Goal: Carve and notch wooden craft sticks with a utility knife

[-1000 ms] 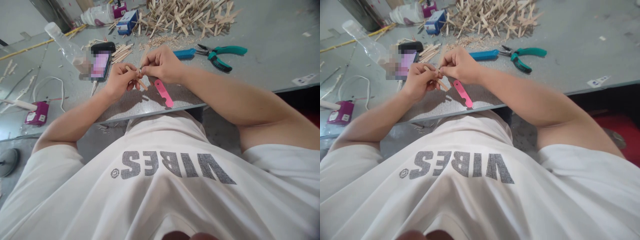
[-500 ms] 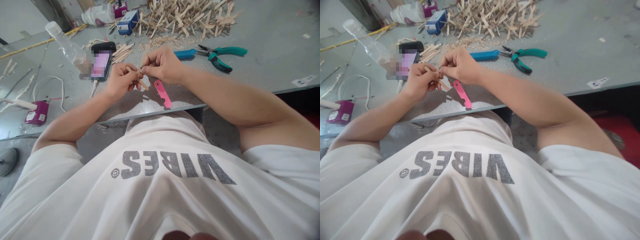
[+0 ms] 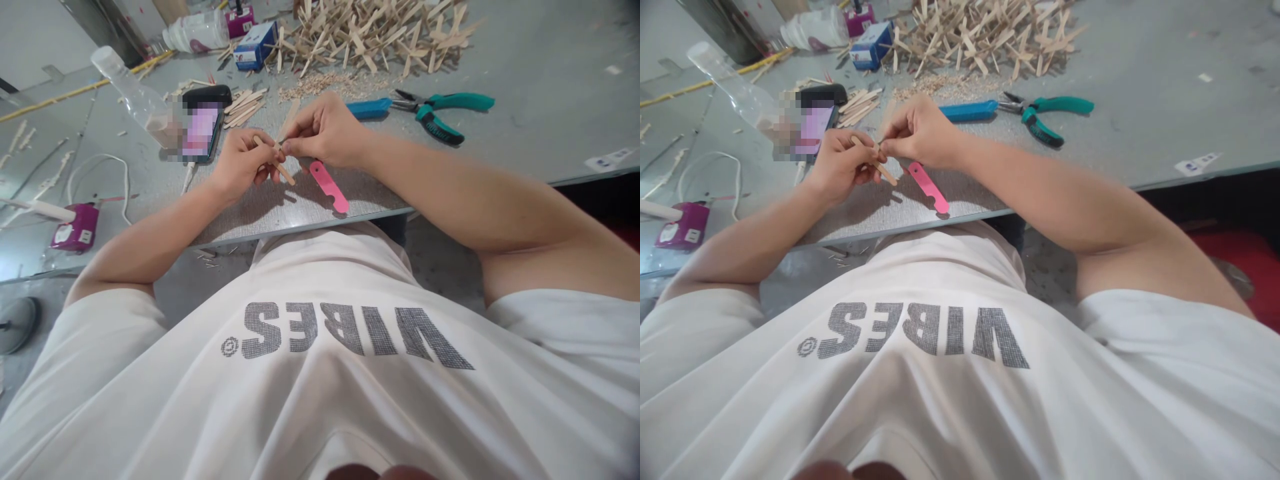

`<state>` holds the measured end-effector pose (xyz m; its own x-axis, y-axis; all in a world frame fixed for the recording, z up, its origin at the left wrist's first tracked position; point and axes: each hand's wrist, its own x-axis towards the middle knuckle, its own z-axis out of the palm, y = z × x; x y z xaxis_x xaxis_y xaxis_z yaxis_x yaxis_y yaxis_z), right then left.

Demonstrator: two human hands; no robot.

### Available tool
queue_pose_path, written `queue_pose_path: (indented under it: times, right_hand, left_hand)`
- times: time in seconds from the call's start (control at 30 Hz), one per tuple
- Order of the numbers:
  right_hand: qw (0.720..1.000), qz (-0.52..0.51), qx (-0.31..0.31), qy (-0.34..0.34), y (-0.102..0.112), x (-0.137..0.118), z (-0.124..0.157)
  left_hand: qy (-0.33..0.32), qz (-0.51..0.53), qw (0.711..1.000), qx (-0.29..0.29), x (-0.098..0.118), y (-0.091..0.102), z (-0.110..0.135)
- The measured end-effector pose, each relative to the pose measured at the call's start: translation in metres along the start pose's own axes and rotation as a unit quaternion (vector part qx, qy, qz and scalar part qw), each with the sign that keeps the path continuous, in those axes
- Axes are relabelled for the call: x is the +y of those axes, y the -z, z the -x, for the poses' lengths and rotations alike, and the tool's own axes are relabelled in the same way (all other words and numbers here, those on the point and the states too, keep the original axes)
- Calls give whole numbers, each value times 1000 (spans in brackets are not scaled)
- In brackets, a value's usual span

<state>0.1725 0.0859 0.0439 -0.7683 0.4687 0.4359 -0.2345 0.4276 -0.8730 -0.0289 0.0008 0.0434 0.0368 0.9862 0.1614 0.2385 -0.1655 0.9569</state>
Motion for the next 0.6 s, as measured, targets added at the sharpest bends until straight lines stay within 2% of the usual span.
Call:
queue_pose_path:
  times: [0.3,0.6]
  right_hand:
    - [1000,-19,17,13,2,5,-6]
    - [1000,-1,25,11,-1,2,-3]
  left_hand:
    - [-4,38,999,12,5,-2,3]
    - [-14,25,999,18,6,-6,5]
